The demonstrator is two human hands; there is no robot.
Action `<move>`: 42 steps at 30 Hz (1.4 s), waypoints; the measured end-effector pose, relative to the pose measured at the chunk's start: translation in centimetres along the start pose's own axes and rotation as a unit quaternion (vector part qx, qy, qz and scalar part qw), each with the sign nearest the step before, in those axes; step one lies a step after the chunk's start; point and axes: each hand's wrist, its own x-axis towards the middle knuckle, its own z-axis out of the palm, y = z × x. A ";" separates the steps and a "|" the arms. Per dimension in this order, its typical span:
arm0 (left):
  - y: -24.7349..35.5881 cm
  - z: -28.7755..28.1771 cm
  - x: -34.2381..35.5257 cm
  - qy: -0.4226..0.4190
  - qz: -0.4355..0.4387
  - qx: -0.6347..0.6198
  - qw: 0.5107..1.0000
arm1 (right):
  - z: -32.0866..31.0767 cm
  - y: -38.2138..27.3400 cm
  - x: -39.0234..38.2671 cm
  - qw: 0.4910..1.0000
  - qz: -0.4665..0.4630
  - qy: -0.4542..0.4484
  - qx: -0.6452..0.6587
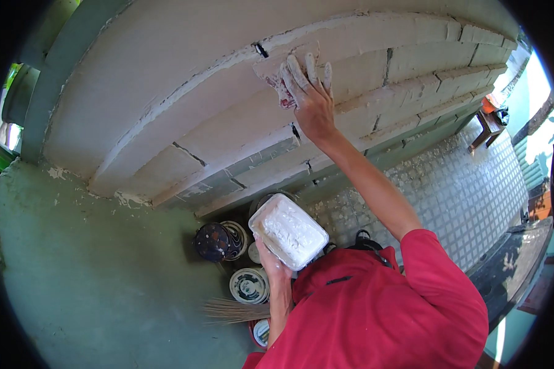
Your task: Applying plaster or filler to gaps between blocks in a wall using a putty knife.
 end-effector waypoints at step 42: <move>2.3 -2.6 0.6 0.016 0.044 -0.026 0.999 | -4.2 -11.2 1.2 0.951 0.149 -0.140 0.234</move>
